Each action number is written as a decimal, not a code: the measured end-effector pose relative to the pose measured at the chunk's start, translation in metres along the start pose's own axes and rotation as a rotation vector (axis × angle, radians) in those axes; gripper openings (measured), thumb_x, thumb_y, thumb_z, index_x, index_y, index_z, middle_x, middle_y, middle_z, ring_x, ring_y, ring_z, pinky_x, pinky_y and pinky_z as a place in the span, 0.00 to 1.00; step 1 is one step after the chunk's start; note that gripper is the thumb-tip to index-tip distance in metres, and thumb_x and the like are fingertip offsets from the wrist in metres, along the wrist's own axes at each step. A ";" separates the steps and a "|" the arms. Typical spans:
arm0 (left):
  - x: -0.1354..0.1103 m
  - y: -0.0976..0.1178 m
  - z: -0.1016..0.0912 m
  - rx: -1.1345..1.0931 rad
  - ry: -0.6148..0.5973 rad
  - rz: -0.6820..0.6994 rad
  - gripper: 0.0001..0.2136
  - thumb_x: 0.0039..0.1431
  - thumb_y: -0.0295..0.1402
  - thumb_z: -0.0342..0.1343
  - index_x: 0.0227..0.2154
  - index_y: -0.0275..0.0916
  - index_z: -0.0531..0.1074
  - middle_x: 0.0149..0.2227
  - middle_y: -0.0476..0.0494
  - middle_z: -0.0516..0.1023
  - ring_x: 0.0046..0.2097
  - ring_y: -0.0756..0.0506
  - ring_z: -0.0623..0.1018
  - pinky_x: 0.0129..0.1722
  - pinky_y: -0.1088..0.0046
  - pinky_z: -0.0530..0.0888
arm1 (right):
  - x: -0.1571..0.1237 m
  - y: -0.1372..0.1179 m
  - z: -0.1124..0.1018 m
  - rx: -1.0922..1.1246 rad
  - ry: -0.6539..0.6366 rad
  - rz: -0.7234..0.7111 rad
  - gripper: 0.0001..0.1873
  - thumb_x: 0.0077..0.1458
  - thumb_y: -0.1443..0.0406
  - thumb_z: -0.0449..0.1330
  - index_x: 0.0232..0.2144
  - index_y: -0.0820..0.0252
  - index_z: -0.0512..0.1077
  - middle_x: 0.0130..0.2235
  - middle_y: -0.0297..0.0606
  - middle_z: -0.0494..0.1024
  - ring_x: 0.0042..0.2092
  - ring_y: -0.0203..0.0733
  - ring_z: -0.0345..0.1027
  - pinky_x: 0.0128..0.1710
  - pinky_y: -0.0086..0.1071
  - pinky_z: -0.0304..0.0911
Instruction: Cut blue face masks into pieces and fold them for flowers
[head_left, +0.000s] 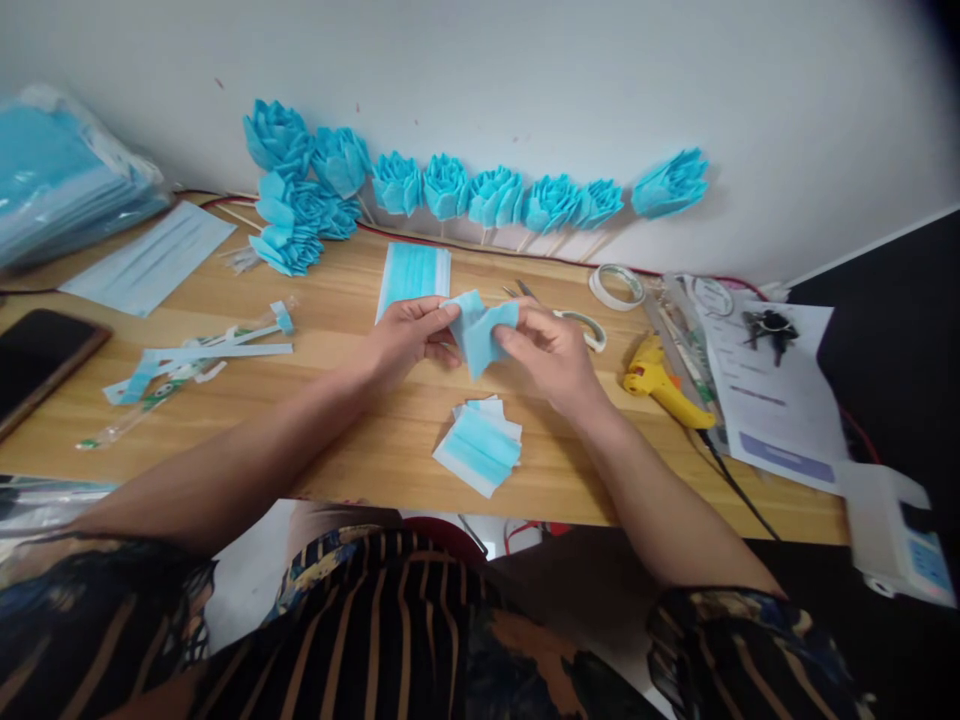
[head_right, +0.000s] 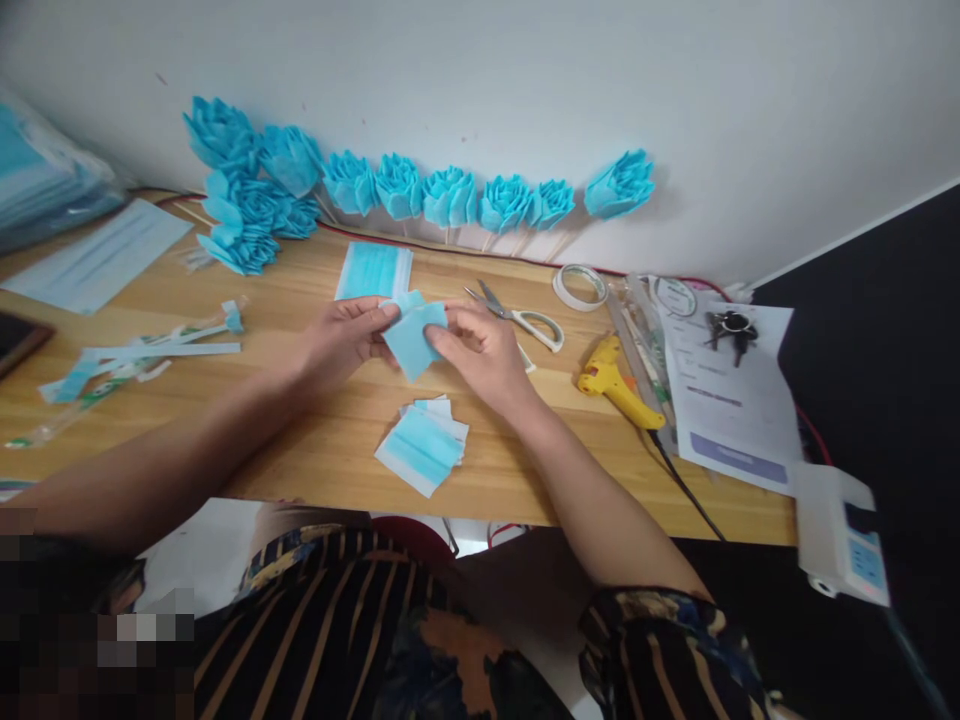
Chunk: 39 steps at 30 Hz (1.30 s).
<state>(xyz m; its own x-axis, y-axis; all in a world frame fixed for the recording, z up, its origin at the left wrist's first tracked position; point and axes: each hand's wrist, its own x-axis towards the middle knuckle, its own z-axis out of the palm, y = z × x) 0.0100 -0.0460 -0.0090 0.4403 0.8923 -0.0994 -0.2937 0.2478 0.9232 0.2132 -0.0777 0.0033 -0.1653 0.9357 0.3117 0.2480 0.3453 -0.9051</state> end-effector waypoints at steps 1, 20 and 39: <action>0.000 0.000 0.000 0.007 -0.007 -0.002 0.18 0.54 0.45 0.69 0.33 0.33 0.77 0.27 0.44 0.81 0.27 0.48 0.80 0.27 0.73 0.79 | -0.001 0.000 0.002 -0.044 0.003 -0.028 0.11 0.57 0.56 0.66 0.29 0.56 0.78 0.46 0.39 0.81 0.49 0.47 0.75 0.50 0.43 0.70; 0.002 -0.008 -0.002 0.196 -0.054 0.123 0.17 0.56 0.43 0.69 0.42 0.37 0.77 0.30 0.46 0.82 0.32 0.45 0.83 0.34 0.70 0.80 | 0.004 0.023 0.006 -0.100 0.042 0.007 0.14 0.60 0.54 0.64 0.43 0.55 0.75 0.33 0.33 0.76 0.36 0.38 0.71 0.37 0.34 0.71; -0.013 -0.009 0.011 0.517 -0.264 0.271 0.11 0.54 0.37 0.68 0.35 0.33 0.80 0.27 0.44 0.80 0.28 0.49 0.77 0.29 0.74 0.70 | -0.053 -0.033 -0.039 -0.263 0.326 0.088 0.20 0.56 0.51 0.66 0.49 0.50 0.78 0.38 0.34 0.81 0.42 0.44 0.76 0.40 0.39 0.74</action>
<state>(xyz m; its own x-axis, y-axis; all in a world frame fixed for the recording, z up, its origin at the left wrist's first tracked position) 0.0162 -0.0637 -0.0117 0.6211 0.7587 0.1965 -0.0059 -0.2462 0.9692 0.2511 -0.1358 0.0277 0.1674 0.9218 0.3496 0.4899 0.2299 -0.8409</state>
